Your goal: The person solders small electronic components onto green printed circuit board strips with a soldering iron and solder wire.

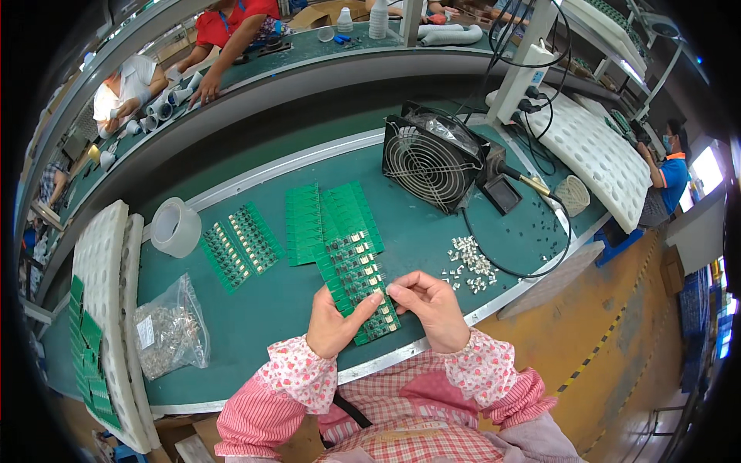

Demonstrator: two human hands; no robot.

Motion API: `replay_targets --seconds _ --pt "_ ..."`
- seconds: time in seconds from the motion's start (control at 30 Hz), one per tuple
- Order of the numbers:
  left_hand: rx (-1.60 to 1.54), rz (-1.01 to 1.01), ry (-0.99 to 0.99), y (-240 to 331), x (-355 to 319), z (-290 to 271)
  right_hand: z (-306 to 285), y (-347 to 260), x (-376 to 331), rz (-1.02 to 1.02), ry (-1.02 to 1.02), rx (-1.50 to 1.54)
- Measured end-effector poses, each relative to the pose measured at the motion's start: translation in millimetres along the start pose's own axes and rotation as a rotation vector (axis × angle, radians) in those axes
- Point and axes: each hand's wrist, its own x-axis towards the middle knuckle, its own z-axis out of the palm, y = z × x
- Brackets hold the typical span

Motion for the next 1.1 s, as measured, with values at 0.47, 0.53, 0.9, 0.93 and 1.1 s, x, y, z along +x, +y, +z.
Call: replay_targets --seconds 0.47,0.53,0.9,0.93,1.1 --pt "0.082 -0.023 -0.035 3 -2 -1 -10 3 5 0.068 -0.159 0.027" --pt "0.104 -0.022 -0.043 2 -3 -1 -9 8 3 0.006 -0.135 -0.019" --pt "0.131 -0.002 -0.141 -1 5 6 -13 22 1 -0.269 0.080 -0.139" --pt "0.037 -0.034 -0.081 -1 5 3 -15 12 -1 -0.343 0.157 -0.354" --pt "-0.177 -0.210 0.078 6 0 -13 -60 -7 -4 -0.818 0.353 -1.324"
